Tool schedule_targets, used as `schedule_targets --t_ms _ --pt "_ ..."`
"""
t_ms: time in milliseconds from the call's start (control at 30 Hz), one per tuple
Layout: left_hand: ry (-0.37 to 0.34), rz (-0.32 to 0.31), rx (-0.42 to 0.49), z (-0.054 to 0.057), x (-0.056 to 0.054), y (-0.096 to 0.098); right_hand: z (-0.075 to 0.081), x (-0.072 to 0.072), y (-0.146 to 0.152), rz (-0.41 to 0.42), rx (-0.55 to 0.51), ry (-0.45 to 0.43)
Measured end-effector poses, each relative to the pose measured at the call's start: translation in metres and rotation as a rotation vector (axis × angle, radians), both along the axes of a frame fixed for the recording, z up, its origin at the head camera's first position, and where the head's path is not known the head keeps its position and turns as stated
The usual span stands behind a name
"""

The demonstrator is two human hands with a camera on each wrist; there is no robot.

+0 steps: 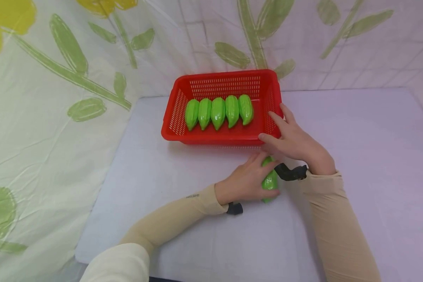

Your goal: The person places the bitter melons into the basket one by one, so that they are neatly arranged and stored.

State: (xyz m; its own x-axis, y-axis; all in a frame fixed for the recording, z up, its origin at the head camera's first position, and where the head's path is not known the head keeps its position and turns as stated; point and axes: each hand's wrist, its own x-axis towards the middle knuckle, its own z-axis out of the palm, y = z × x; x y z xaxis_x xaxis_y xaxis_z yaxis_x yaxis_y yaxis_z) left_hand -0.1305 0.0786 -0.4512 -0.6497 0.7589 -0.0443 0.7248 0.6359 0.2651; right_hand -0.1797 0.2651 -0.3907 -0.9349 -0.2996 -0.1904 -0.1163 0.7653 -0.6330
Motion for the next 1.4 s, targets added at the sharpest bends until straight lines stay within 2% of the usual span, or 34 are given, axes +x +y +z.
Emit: schedule_targets --t_ms 233,433,567,733,933,1133,1267,1400 --pt "-0.03 -0.024 0.034 0.001 -0.001 -0.006 -0.003 -0.001 0.001 0.001 -0.006 0.007" --pt "-0.016 -0.042 0.032 0.004 0.001 -0.011 -0.003 0.0 0.0 0.002 0.003 0.015" --pt "-0.003 -0.046 0.024 0.01 0.004 -0.016 -0.004 -0.001 -0.001 0.003 0.007 0.011" --pt "0.026 -0.033 -0.001 0.022 0.009 -0.027 -0.003 0.0 -0.001 -0.001 0.021 -0.005" --pt "0.118 -0.022 -0.025 0.038 0.016 -0.043 -0.003 -0.001 -0.001 0.001 0.029 -0.021" --pt "0.196 -0.034 0.035 0.063 0.021 -0.057 -0.004 -0.001 -0.001 -0.001 0.022 -0.041" --pt "0.203 -0.019 0.058 0.083 0.017 -0.062 -0.005 -0.001 -0.001 -0.001 0.021 -0.042" --pt "0.187 0.006 0.089 0.099 0.005 -0.064 -0.005 -0.001 -0.001 0.003 0.021 -0.059"
